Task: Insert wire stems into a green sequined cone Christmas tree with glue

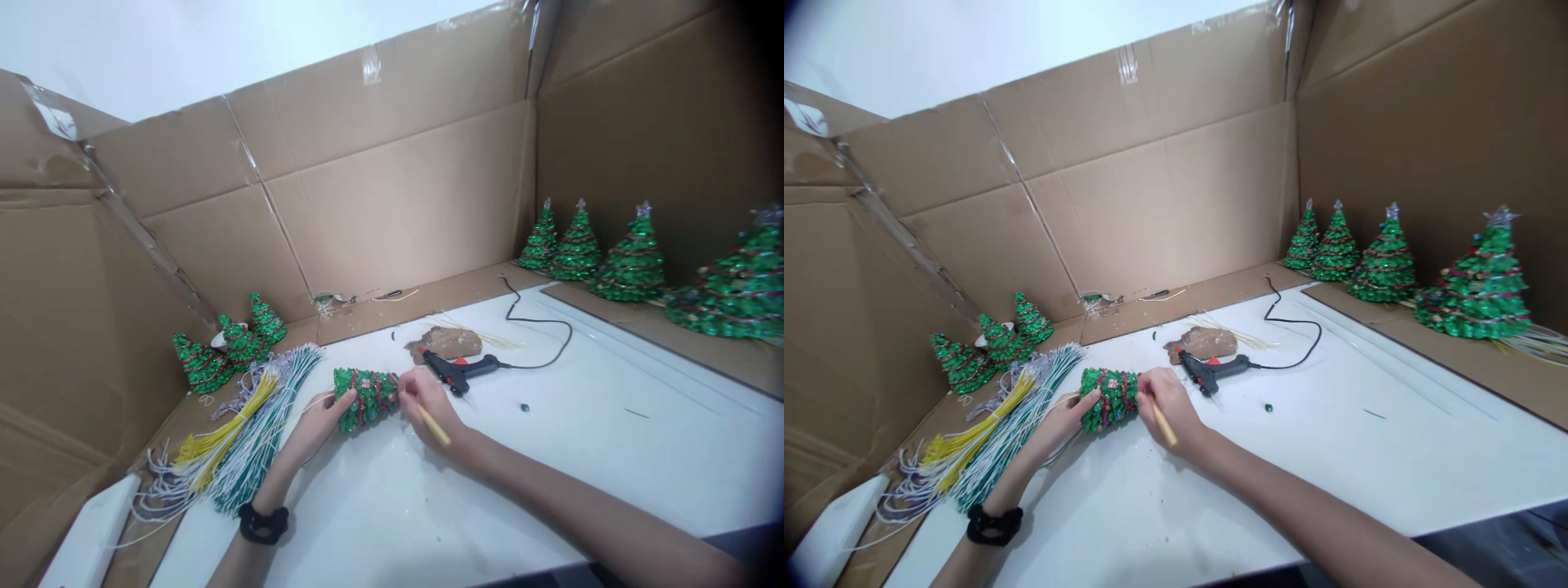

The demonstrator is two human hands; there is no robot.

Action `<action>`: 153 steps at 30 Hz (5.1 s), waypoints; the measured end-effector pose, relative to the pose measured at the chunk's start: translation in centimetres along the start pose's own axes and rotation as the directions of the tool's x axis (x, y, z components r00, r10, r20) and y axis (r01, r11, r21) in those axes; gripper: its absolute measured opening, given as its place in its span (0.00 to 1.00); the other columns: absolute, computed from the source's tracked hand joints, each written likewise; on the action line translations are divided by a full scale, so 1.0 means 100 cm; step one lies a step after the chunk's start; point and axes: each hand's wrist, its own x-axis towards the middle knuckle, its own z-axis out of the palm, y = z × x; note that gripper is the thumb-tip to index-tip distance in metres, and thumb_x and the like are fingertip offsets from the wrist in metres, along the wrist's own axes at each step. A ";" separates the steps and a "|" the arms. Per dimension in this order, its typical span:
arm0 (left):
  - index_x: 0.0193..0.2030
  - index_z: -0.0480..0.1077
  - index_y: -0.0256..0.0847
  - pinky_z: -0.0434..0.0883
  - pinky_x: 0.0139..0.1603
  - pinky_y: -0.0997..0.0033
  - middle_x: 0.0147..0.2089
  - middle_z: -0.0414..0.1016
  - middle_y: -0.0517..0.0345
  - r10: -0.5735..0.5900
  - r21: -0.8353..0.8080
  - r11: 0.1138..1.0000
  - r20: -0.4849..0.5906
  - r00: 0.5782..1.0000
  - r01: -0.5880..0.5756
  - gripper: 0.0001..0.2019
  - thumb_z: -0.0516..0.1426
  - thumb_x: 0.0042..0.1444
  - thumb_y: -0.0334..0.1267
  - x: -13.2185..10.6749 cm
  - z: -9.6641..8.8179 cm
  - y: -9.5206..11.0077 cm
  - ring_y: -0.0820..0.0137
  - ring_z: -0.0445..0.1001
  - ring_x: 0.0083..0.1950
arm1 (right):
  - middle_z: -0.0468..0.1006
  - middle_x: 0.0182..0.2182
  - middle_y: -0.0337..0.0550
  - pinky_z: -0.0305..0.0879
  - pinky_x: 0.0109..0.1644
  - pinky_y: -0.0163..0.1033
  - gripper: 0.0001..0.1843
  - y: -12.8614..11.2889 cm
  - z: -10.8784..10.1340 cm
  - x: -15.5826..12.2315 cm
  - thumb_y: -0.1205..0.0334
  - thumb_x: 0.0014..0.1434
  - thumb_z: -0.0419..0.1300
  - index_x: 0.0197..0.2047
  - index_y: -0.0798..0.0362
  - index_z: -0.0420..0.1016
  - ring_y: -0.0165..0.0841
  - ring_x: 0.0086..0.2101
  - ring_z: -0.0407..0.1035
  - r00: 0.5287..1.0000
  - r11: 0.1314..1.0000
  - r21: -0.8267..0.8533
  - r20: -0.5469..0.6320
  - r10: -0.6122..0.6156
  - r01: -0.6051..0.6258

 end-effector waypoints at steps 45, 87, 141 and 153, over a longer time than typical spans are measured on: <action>0.33 0.73 0.39 0.59 0.31 0.75 0.27 0.72 0.60 0.256 0.422 0.858 0.146 0.956 -0.294 0.18 0.47 0.60 0.47 -0.001 -0.046 -0.016 0.71 0.65 0.28 | 0.63 0.24 0.38 0.59 0.34 0.38 0.10 -0.002 0.009 -0.007 0.71 0.62 0.46 0.29 0.50 0.56 0.33 0.28 0.59 0.977 0.986 -0.034 0.142 -0.159 0.165; 0.47 0.71 0.47 0.59 0.49 0.57 0.49 0.72 0.54 0.580 0.889 0.455 -0.252 0.775 -0.052 0.24 0.48 0.47 0.23 -0.004 -0.090 -0.042 0.59 0.64 0.50 | 0.63 0.24 0.38 0.63 0.43 0.47 0.08 -0.009 0.006 -0.009 0.72 0.50 0.49 0.30 0.49 0.57 0.35 0.28 0.61 0.967 0.980 0.088 0.164 -0.193 0.180; 0.33 0.69 0.41 0.58 0.52 0.59 0.42 0.74 0.58 0.648 0.729 0.495 0.052 0.759 -0.473 0.04 0.54 0.59 0.35 0.002 0.026 0.024 0.62 0.63 0.50 | 0.68 0.25 0.40 0.58 0.33 0.38 0.13 0.005 0.007 0.002 0.65 0.65 0.44 0.29 0.51 0.60 0.34 0.28 0.62 0.986 0.994 -0.068 0.145 -0.078 0.089; 0.28 0.73 0.40 0.66 0.34 0.72 0.27 0.74 0.62 0.543 0.155 0.793 -0.618 0.568 -0.590 0.05 0.59 0.52 0.38 -0.046 -0.058 0.089 0.72 0.70 0.30 | 0.70 0.23 0.39 0.59 0.35 0.37 0.15 0.010 -0.009 0.016 0.57 0.65 0.47 0.26 0.51 0.62 0.34 0.28 0.64 0.991 0.980 -0.171 0.064 0.118 -0.105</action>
